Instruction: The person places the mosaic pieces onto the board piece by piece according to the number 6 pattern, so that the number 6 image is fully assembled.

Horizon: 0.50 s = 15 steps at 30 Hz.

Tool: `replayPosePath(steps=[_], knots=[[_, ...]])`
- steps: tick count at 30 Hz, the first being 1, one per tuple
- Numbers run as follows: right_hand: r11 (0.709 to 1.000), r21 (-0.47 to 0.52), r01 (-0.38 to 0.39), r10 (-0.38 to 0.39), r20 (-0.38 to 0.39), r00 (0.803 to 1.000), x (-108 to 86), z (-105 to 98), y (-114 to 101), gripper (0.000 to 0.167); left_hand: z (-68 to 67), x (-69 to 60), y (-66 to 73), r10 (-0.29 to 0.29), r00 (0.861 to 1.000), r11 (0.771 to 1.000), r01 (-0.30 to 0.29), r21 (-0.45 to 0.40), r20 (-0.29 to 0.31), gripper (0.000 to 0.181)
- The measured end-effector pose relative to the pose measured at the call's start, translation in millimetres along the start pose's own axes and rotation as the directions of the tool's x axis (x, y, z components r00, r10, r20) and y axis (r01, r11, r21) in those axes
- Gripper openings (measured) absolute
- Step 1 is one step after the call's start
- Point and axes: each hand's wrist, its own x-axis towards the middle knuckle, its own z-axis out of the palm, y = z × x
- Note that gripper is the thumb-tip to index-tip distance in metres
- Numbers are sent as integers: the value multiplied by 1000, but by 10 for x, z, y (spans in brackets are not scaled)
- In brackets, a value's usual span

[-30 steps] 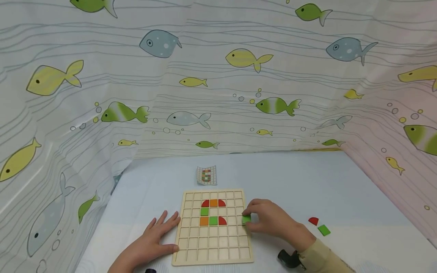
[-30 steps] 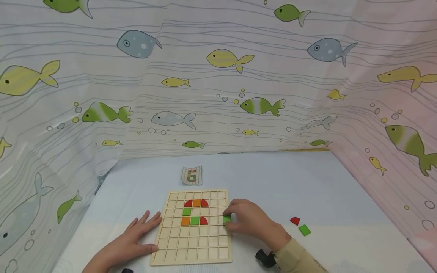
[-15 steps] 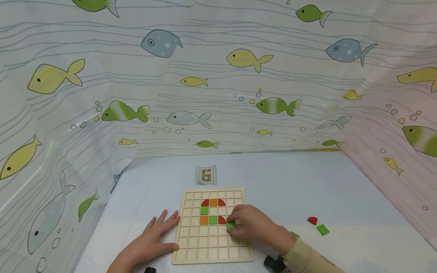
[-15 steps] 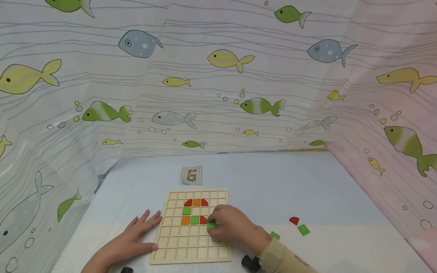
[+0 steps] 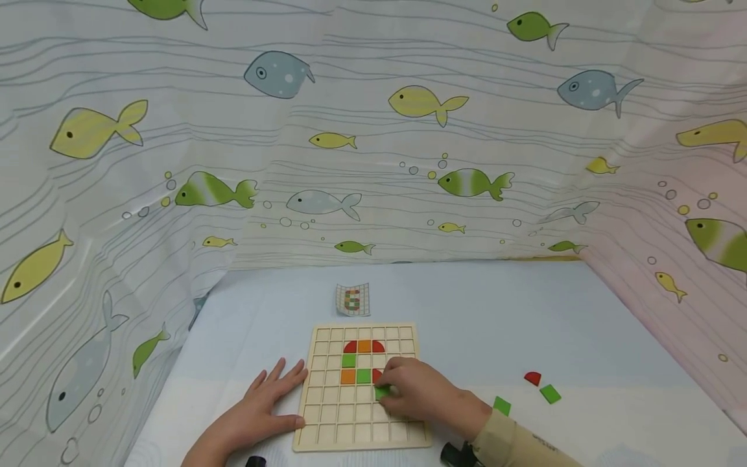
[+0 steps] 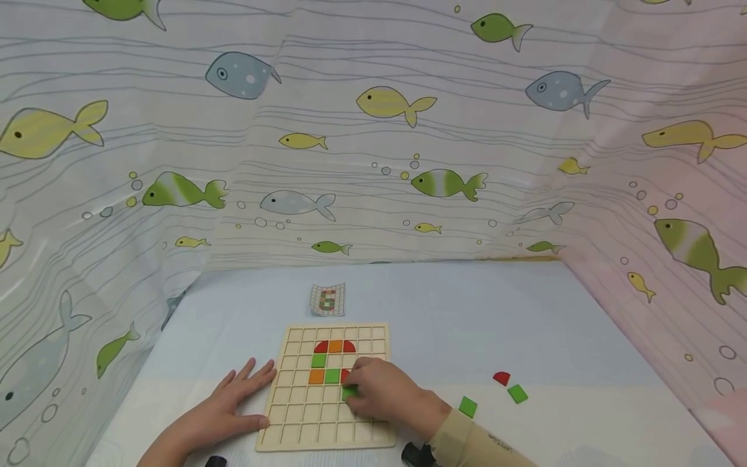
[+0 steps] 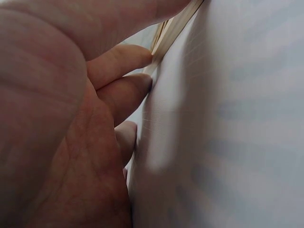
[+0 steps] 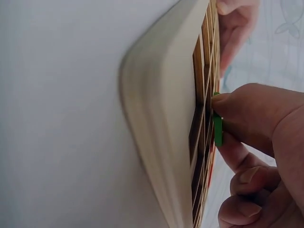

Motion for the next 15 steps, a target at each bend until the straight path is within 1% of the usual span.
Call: replayPosePath(steps=[6, 11, 15], knots=[[998, -55, -11, 11, 13, 1000, 26, 11, -24, 23, -3, 20, 3, -5, 1000, 1000, 5, 3, 3, 90], [998, -61, -11, 12, 20, 1000, 30, 24, -39, 24, -3, 12, -1, 1, 1000, 1000, -1, -2, 1, 90], [998, -61, -4, 6, 33, 999, 18, 29, -50, 24, 6, 0, -6, -5, 1000, 1000, 5, -11, 2, 90]])
